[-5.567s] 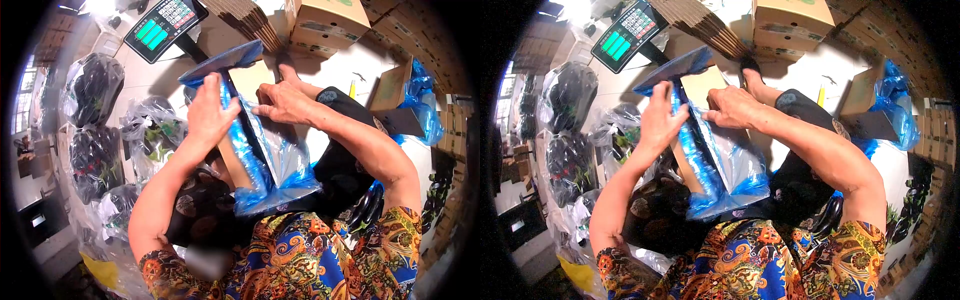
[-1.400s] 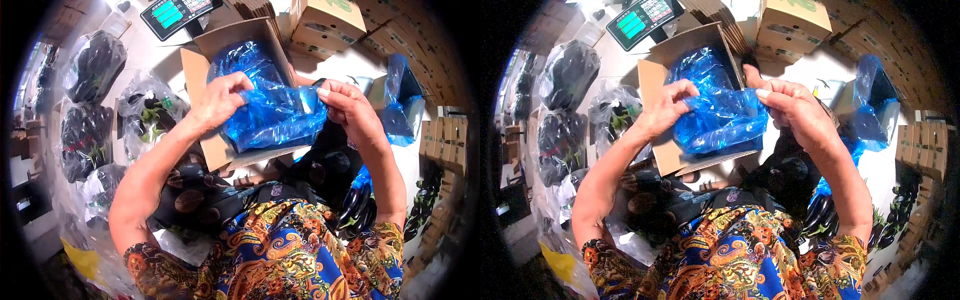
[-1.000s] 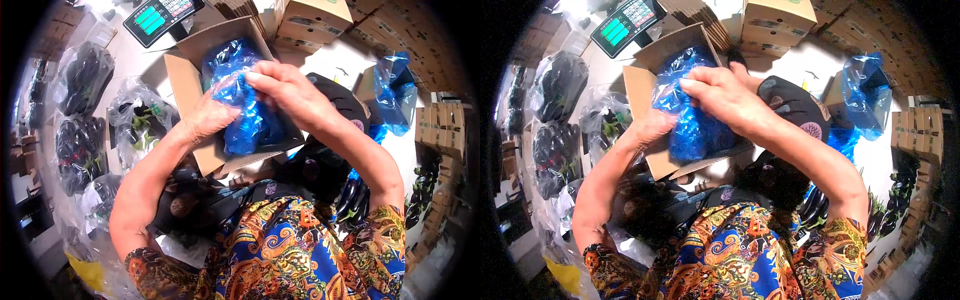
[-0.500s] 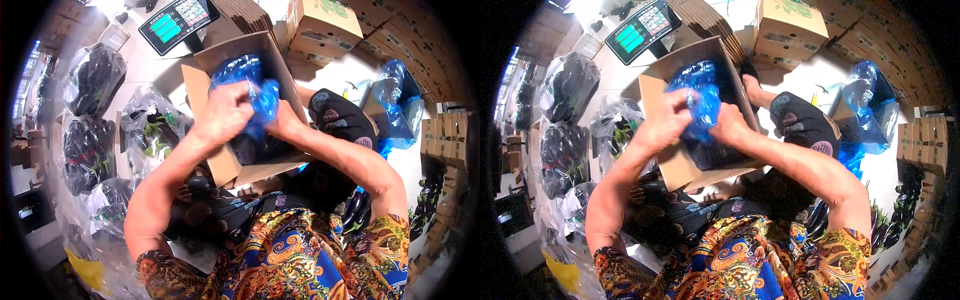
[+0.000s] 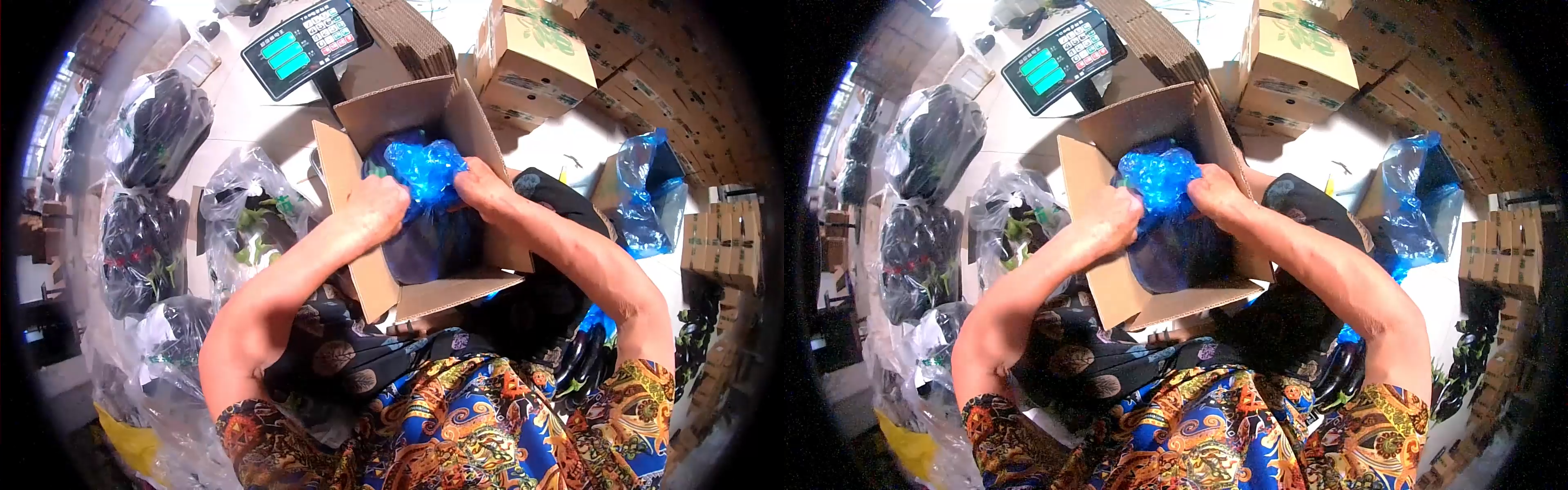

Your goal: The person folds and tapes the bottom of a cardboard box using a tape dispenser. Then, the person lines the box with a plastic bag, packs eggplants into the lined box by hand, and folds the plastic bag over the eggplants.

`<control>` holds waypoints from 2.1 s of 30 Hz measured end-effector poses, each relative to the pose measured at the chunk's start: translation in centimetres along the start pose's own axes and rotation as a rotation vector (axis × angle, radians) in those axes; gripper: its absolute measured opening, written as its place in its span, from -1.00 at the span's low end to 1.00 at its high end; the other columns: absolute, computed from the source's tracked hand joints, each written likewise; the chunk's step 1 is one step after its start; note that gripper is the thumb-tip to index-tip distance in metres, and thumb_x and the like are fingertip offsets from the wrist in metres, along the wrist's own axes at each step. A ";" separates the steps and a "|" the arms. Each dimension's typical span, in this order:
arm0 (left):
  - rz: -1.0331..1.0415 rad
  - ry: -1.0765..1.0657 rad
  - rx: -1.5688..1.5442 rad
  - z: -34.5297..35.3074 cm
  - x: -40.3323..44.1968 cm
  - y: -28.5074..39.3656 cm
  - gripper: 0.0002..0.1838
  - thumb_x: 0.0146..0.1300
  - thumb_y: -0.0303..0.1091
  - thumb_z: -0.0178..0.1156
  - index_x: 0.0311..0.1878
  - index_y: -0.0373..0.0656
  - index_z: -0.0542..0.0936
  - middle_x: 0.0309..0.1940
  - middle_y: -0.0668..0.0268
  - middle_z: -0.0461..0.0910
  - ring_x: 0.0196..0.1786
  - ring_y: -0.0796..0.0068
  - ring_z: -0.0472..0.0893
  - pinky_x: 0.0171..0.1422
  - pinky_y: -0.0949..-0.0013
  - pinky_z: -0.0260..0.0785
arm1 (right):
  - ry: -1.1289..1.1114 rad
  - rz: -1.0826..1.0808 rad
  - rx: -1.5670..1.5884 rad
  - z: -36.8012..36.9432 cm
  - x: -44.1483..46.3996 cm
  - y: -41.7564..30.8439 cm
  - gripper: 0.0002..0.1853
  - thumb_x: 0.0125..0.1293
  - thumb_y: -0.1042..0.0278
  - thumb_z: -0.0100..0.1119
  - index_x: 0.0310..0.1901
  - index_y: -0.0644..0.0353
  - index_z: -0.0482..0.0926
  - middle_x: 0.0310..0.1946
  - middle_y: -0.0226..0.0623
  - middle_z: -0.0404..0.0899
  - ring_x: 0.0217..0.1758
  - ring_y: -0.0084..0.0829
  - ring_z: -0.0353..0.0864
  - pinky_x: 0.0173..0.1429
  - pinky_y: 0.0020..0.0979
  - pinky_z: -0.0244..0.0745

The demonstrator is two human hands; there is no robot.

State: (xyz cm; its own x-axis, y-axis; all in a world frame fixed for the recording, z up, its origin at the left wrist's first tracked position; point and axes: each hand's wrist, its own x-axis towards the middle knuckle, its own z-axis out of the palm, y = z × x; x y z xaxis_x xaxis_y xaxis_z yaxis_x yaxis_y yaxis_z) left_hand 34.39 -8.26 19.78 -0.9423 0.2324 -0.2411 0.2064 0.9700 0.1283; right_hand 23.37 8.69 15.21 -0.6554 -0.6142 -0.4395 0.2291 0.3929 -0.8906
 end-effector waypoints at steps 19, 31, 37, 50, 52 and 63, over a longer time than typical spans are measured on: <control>0.190 0.225 -0.164 13.6 8.4 8.8 -0.66 0.27 -0.38 -0.06 0.08 -0.21 0.50 0.10 0.00 0.48 0.13 0.22 0.50 0.21 0.20 0.37 | -0.627 -0.181 -1.219 2.1 2.2 -6.5 -0.59 0.02 0.51 0.06 -0.02 0.20 0.63 -0.14 0.01 0.64 0.01 -0.04 0.61 0.09 -0.19 0.53; -0.022 0.485 -0.090 -4.5 1.6 -1.3 -0.42 0.08 -0.51 0.23 0.23 -0.22 0.37 0.16 -0.05 0.41 0.23 -0.07 0.40 0.29 0.02 0.30 | -0.299 -0.860 -1.979 3.4 -6.7 2.1 -0.46 0.22 0.13 0.12 0.13 0.36 0.56 0.36 0.15 0.21 0.39 0.12 0.23 0.21 -0.18 0.33; -0.210 0.508 -0.024 -3.6 6.2 -4.8 -0.58 0.15 -0.39 0.23 0.10 -0.20 0.45 -0.22 0.07 0.47 -0.13 -0.04 0.57 -0.06 -0.02 0.46 | -0.501 -0.902 -1.748 2.2 -6.2 2.6 -0.61 0.23 0.26 0.03 0.03 0.16 0.66 0.34 -0.19 0.31 0.36 0.22 0.22 0.16 -0.08 0.42; -0.123 0.234 -0.046 2.3 3.9 0.5 -0.34 0.18 -0.04 0.30 0.28 -0.16 0.41 0.23 -0.29 0.31 0.22 -0.18 0.38 0.28 0.02 0.32 | -0.581 -0.855 -1.895 3.9 -5.9 1.2 -0.72 0.18 0.19 0.13 -0.18 0.04 0.76 0.07 -0.27 0.56 0.19 0.03 0.40 0.15 -0.19 0.34; -0.205 0.165 0.050 2.8 5.0 1.5 -0.28 0.19 -0.09 0.29 0.38 -0.10 0.29 0.21 -0.30 0.30 0.15 -0.26 0.40 0.16 -0.02 0.39 | -0.605 -0.830 -1.944 4.8 -5.9 1.0 -0.72 0.20 0.18 0.18 -0.12 0.04 0.74 -0.09 -0.35 0.67 0.05 -0.02 0.55 0.04 -0.16 0.37; -0.288 0.289 0.299 5.6 5.4 3.0 -0.24 0.12 -0.41 0.17 0.44 -0.06 0.19 0.34 -0.14 0.20 0.14 -0.22 0.34 0.09 -0.10 0.38 | -0.900 -0.249 -0.955 -0.3 -7.6 -4.3 -0.46 0.22 0.18 0.26 0.21 0.20 0.48 -0.02 0.07 0.57 0.12 0.03 0.54 0.25 -0.13 0.40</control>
State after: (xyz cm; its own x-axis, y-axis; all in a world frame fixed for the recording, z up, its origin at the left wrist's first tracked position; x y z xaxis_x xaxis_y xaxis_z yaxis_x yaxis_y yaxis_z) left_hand 31.39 -3.70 13.49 -0.9978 -0.0358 0.0555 -0.0460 0.9796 -0.1955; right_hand 27.14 11.83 22.41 0.1789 -0.8284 -0.5308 -0.6592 0.2996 -0.6897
